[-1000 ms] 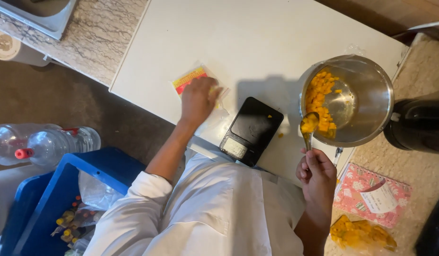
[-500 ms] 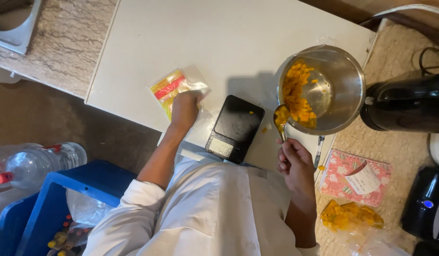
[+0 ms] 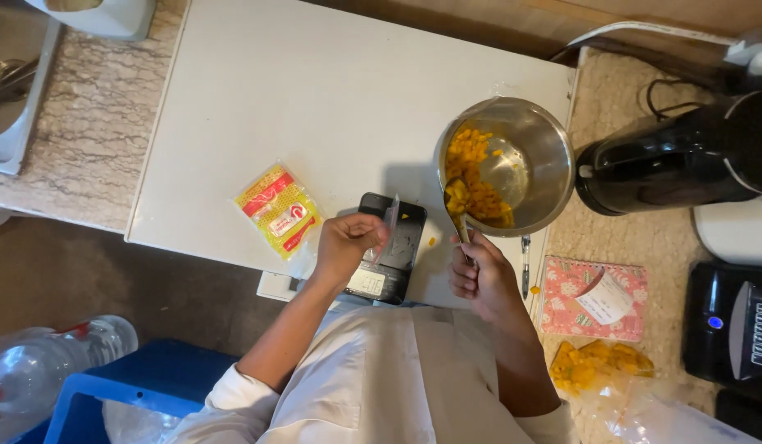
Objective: Portioning diced food from a bowl into small plastic bags using a spoon and a digital scale.
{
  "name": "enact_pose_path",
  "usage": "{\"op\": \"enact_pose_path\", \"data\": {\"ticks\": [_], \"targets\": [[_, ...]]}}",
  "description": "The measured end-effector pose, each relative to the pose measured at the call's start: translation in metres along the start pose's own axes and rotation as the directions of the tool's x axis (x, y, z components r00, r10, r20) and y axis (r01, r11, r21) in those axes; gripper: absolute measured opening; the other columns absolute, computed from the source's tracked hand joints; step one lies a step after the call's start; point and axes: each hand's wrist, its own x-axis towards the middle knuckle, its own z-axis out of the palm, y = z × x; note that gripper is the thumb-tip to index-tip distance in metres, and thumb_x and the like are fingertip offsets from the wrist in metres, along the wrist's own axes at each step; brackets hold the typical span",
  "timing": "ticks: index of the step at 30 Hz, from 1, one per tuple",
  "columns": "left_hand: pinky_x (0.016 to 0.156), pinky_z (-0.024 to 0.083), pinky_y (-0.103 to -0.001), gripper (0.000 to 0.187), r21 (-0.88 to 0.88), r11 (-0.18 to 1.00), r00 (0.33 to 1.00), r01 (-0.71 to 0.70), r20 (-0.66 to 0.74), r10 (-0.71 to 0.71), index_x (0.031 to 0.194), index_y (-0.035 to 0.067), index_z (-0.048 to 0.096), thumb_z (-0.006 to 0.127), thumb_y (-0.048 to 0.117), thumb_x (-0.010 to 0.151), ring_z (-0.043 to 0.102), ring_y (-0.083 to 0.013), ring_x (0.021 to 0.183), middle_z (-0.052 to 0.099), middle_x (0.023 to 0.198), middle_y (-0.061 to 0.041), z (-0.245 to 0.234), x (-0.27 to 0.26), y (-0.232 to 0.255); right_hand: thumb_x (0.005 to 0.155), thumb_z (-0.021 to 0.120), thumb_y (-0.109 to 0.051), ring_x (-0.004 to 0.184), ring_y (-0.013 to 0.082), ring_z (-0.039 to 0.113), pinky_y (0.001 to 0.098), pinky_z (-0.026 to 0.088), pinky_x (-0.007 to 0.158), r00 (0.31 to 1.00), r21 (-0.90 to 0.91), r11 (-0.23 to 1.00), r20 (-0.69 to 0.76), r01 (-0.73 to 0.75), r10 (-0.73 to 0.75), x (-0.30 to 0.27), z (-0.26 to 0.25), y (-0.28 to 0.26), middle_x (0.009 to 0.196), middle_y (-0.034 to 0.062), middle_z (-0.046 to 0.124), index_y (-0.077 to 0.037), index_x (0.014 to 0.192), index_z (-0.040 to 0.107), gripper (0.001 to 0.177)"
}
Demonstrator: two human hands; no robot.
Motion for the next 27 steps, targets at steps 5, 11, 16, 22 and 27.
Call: {"op": "enact_pose_path", "data": {"ticks": [5, 11, 16, 22, 27], "targets": [[0.056, 0.053, -0.026, 0.007, 0.036, 0.999, 0.998, -0.019, 0.054, 0.017, 0.08, 0.003, 0.069, 0.074, 0.002, 0.076, 0.063, -0.0132, 0.056, 0.065, 0.064, -0.009, 0.042, -0.002, 0.008, 0.09, 0.039, -0.014, 0.043, 0.0082, 0.025, 0.0204, 0.025, 0.034, 1.0, 0.022, 0.999, -0.014, 0.028, -0.028, 0.001, 0.005, -0.009, 0.056, -0.0041, 0.019, -0.009, 0.096, 0.047, 0.011], [0.056, 0.053, -0.028, 0.013, 0.129, 0.991, 0.992, 0.045, 0.108, -0.059, 0.082, 0.003, 0.067, 0.074, 0.013, 0.078, 0.063, -0.0148, 0.06, 0.064, 0.067, -0.011, 0.067, -0.002, 0.014, 0.094, 0.039, -0.02, 0.042, 0.0088, 0.022, 0.0207, 0.024, 0.031, 0.996, -0.025, 0.998, -0.068, 0.051, -0.052, 0.005, 0.011, -0.006, 0.058, -0.0051, 0.016, -0.014, 0.086, 0.038, 0.01], [0.063, 0.06, -0.035, 0.019, 0.092, 0.992, 0.98, 0.081, 0.176, -0.096, 0.087, -0.004, 0.065, 0.072, 0.012, 0.08, 0.068, -0.0249, 0.069, 0.064, 0.073, -0.022, 0.084, -0.009, 0.037, 0.093, 0.046, -0.017, 0.041, 0.0088, 0.023, 0.0212, 0.023, 0.03, 0.986, -0.136, 0.988, -0.14, 0.07, -0.089, 0.002, 0.009, -0.014, 0.057, -0.0035, 0.019, -0.015, 0.086, 0.036, 0.013], [0.059, 0.059, -0.031, 0.021, 0.049, 0.998, 0.972, 0.051, 0.226, -0.061, 0.089, -0.002, 0.068, 0.076, 0.008, 0.073, 0.066, -0.0177, 0.061, 0.066, 0.072, -0.017, 0.074, -0.005, 0.028, 0.094, 0.039, -0.04, 0.044, 0.0062, 0.029, 0.0172, 0.021, 0.035, 0.959, -0.369, 0.929, -0.25, 0.031, -0.131, 0.019, -0.036, -0.044, 0.059, -0.0079, 0.022, -0.018, 0.081, 0.04, 0.025], [0.065, 0.057, -0.027, 0.023, -0.035, 0.987, 0.957, 0.154, 0.255, -0.14, 0.094, -0.005, 0.069, 0.077, 0.009, 0.076, 0.067, -0.017, 0.07, 0.071, 0.08, -0.017, 0.045, -0.013, 0.007, 0.097, 0.036, -0.023, 0.079, 0.04, 0.067, 0.0499, 0.053, 0.065, 0.879, -0.958, -0.049, -0.238, -0.282, -0.414, 0.074, -0.094, -0.056, 0.078, 0.0198, 0.065, -0.007, 0.099, 0.054, 0.024]]}}
